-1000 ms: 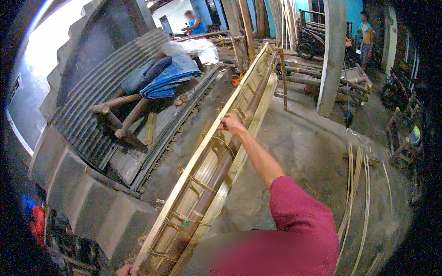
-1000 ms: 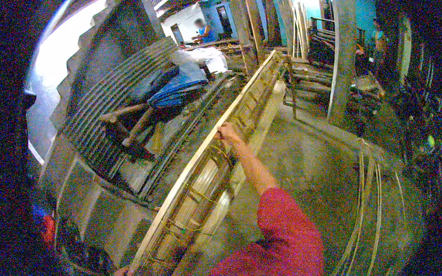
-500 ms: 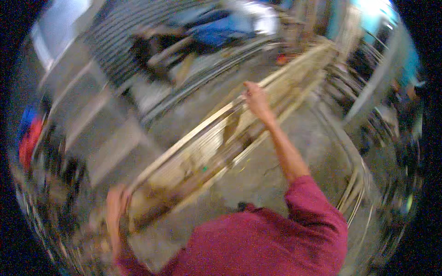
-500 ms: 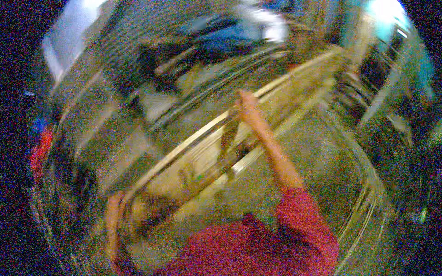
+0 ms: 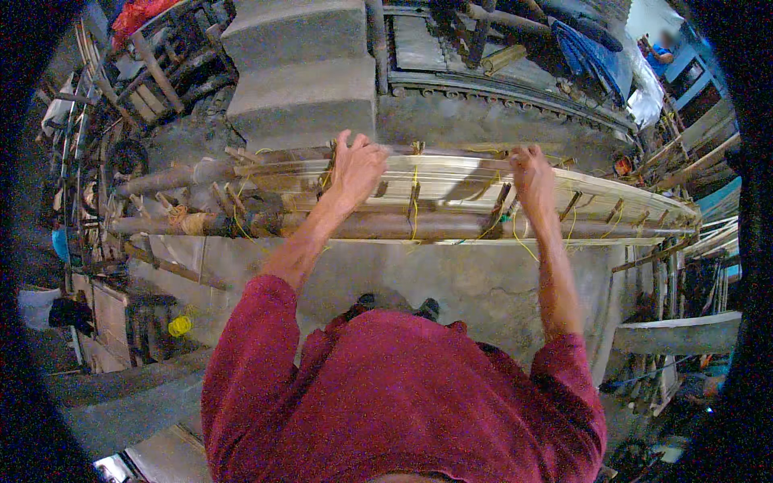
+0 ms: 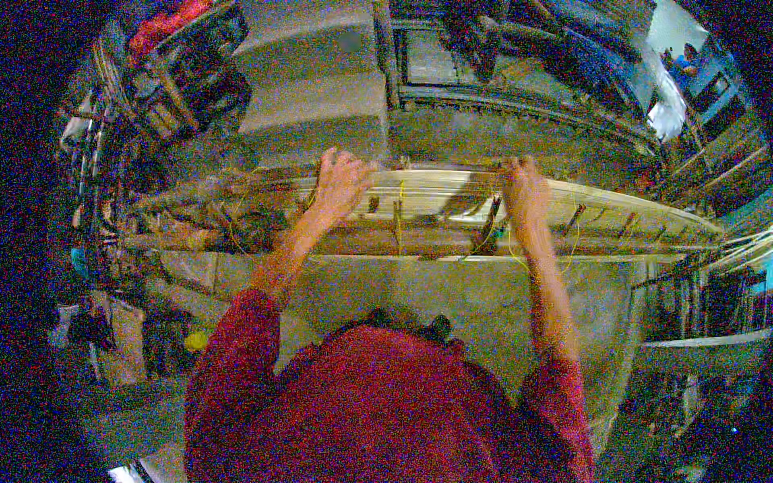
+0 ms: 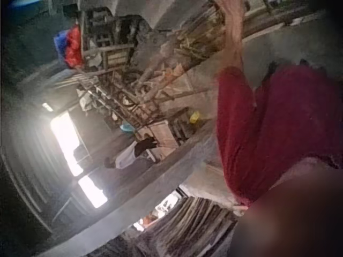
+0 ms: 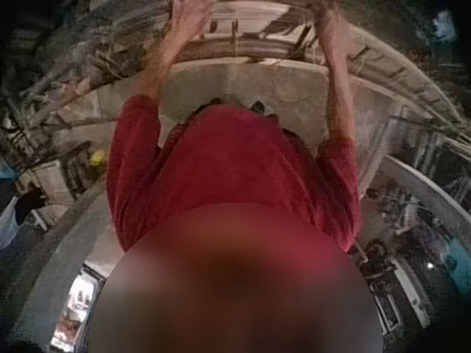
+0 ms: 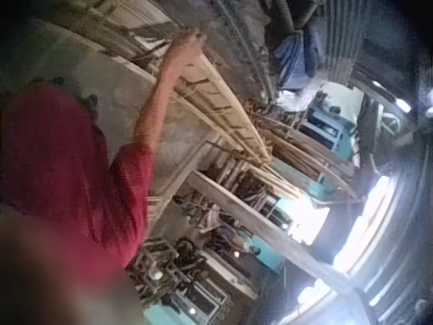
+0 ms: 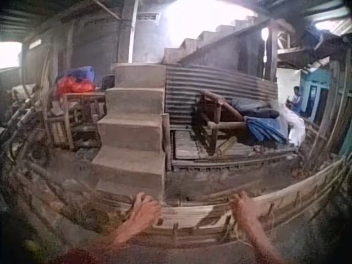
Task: The person picks up thin bamboo strips from the floor and places them on a wooden jig. They then use yellow string to tie the strips together at multiple points along the jig, repeating the process for several bundles.
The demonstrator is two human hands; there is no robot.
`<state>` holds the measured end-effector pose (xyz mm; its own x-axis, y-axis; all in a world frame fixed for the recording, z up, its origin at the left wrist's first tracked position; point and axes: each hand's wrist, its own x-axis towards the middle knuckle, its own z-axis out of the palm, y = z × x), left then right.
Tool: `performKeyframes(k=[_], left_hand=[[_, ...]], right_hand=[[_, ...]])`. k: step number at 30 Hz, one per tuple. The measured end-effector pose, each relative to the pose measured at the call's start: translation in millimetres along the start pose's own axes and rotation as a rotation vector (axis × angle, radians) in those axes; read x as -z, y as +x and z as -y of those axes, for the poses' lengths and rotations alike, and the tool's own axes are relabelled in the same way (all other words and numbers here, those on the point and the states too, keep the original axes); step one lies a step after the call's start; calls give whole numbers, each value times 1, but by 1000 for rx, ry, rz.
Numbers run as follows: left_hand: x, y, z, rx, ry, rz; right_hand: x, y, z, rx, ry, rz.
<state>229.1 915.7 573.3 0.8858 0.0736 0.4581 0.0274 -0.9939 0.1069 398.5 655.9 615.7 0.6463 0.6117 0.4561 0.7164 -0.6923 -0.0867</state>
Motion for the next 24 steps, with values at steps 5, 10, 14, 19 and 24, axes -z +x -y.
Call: performKeyframes(k=[5,10,14,19,24], left_hand=[[-15,19,4,107,-458,118],[-14,32,-18,34,-332,130],[-19,33,-31,244,-343,141],[-51,28,-39,299,-280,-128],[-47,22,-53,432,-300,-158]], right_hand=[[-14,-59,131,67,115,595],[9,-16,140,-525,912,213],[-5,86,136,-156,1182,517],[-49,152,147,197,627,589],[-15,75,119,32,1215,398]])
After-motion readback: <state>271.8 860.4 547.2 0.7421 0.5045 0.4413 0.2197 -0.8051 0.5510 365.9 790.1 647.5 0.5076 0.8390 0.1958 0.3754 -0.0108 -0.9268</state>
